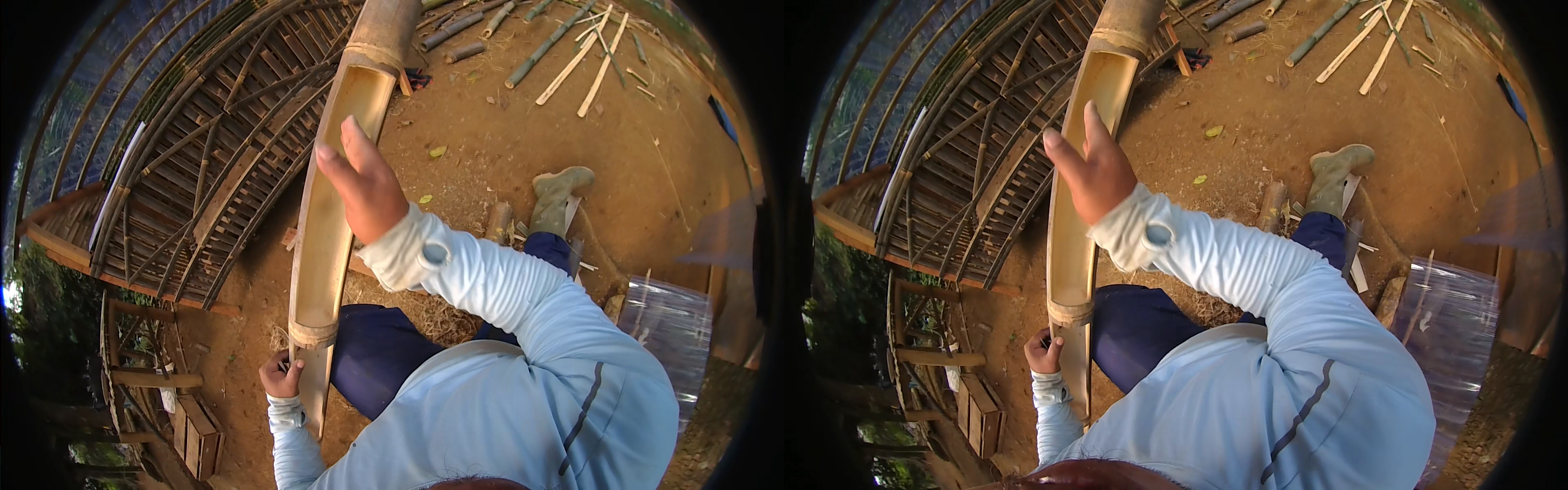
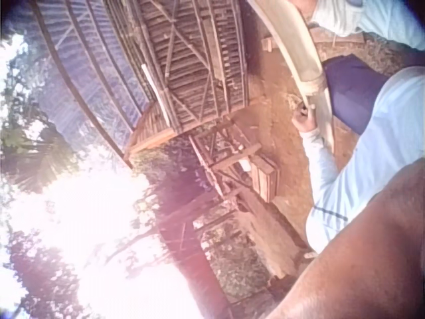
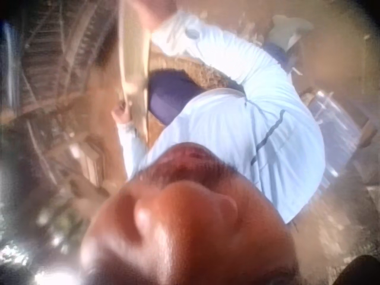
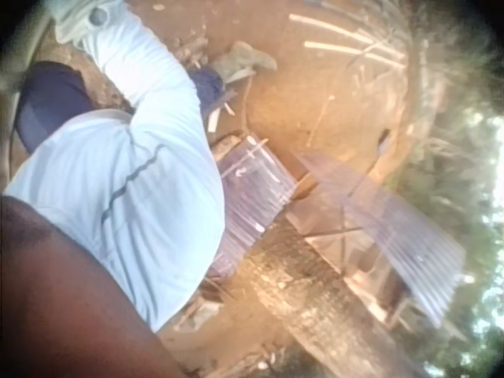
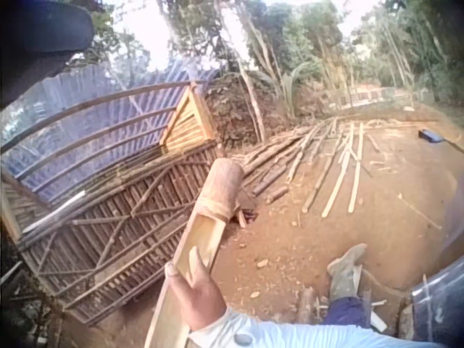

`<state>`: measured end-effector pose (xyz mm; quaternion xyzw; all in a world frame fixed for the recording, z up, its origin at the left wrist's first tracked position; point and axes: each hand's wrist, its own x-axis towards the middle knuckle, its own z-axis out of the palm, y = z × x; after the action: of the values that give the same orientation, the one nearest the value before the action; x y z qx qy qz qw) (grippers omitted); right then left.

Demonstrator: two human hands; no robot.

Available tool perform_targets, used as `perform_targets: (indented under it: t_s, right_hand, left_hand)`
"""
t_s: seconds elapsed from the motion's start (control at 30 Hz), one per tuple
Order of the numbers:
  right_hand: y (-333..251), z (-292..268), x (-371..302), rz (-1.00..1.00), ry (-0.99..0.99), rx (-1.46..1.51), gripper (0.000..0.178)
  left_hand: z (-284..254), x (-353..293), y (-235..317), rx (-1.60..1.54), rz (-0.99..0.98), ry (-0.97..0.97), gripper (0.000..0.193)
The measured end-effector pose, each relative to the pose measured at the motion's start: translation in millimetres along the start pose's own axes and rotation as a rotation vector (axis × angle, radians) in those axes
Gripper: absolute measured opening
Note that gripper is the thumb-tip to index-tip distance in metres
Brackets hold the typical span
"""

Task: The person uses a knife to scrape and smooth the inner surface of a long bamboo segment. They repeatedly rotate the bamboo, scrape along its length, and wipe the surface with their hand to remove debris.

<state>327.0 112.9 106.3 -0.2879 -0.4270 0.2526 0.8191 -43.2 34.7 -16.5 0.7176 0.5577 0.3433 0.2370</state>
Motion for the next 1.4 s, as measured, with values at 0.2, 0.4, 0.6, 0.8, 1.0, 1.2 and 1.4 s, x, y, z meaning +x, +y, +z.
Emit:
perform_targets:
  t_s: [0.2, 0.4, 0.6, 0.8, 1.0, 1.2, 1.4]
  right_hand:
    - [3.8, 28.1, 81.9, -0.102, 0.415, 0.144, 0.094]
    - [12.5, 46.5, 109.6, 0.202, 0.437, -0.095, 0.101]
    - [57.7, 38.2, 101.9, 0.039, 0.196, -0.061, 0.091]
    - [18.7, -18.6, 46.5, -0.158, -0.376, -0.731, 0.055]
    - [7.4, -63.8, 80.1, -0.731, -0.412, -1.513, 0.051]
    - [38.0, -50.1, 105.7, -0.662, -0.384, -1.715, 0.059]
    - [38.1, -54.4, 110.4, -0.551, -0.431, -1.675, 0.063]
  left_hand:
    - [-2.5, -7.6, 7.3, 0.0, 0.027, 0.009, 0.044]
    - [7.2, -8.2, 25.0, 0.086, 0.082, 0.047, 0.04]
    - [6.3, -3.1, 8.9, 0.127, 0.059, 0.064, 0.036]
    - [8.5, -6.4, 22.8, 0.161, 0.033, 0.091, 0.034]
    - [11.4, -15.8, 43.9, 0.138, 0.073, 0.09, 0.044]
    - [10.7, -23.5, 48.5, 0.275, 0.169, 0.094, 0.05]
    - [9.3, -21.6, 51.1, 0.298, 0.204, 0.084, 0.05]
